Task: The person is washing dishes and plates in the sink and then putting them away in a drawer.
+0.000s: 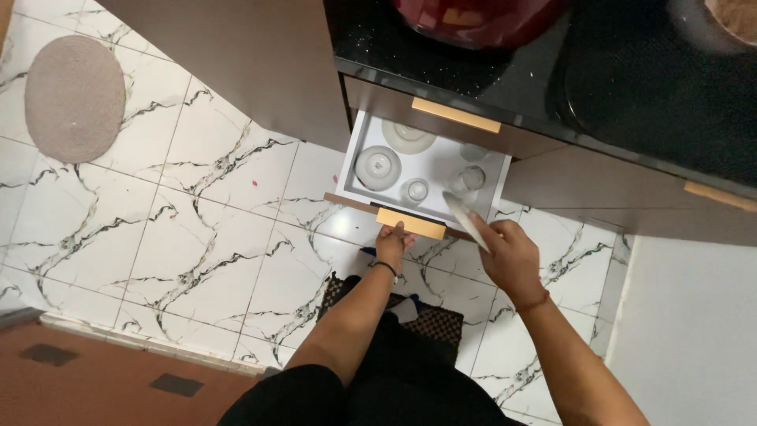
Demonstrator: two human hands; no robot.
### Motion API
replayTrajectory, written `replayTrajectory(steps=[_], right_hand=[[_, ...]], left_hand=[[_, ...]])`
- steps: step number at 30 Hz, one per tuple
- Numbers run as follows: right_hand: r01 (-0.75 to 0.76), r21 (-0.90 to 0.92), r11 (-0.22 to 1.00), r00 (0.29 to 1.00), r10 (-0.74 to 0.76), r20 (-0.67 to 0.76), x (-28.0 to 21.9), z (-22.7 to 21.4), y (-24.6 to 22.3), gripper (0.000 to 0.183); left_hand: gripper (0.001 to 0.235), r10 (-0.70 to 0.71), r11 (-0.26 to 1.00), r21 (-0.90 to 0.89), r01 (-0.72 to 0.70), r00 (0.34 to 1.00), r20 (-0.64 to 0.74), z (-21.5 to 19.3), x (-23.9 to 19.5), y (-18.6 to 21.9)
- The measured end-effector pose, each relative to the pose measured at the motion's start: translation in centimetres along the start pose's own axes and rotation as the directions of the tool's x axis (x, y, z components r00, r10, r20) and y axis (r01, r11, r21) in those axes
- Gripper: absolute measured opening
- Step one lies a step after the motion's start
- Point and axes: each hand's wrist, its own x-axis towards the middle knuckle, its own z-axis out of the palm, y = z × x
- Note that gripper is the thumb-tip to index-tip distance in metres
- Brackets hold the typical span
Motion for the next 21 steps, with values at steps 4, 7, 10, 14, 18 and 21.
replayTrajectory(steps=[4,7,10,14,18,21], right_hand=[[0.545,-0.218,0.809,0.825,-0.564,-0.031,6.0,4.4,0.6,0.06],[0.651,-0.26,0.713,0.744,-0.667,0.033,9.5,8.3,1.8,0.06],[0.659,-0.35,0.665,0.73,-0.678,0.085,12.1,11.5,2.5,0.055],[0.718,-0.323,0.616,0.682,-0.716,0.148,14.7,14.6,2.7,0.051],[0.741,-0.288,0.607,0.658,-0.743,0.126,16.2,18.4,4.2,0.054],[0.744,-0.35,0.569,0.65,-0.738,0.182,17.2,21.0,5.4,0.06]], left_hand=[[0.017,0.025,1.0,-0.008,-0.025,0.999,0.039,-0.8,-0.1,-0.9],[0.018,0.004,1.0,0.007,-0.004,1.0,0.029,-0.8,-1.9,-0.2],[0.018,-0.018,0.998,-0.067,0.02,0.999,0.041,-1.0,-2.8,-0.4],[0.02,0.045,0.99,-0.141,-0.028,0.992,0.12,-2.4,-2.0,-2.5],[0.017,0.098,0.978,-0.198,-0.07,0.986,0.134,-3.2,-2.5,-3.0],[0.02,-0.004,0.995,-0.098,0.014,0.994,0.108,-2.4,-5.1,-0.6]])
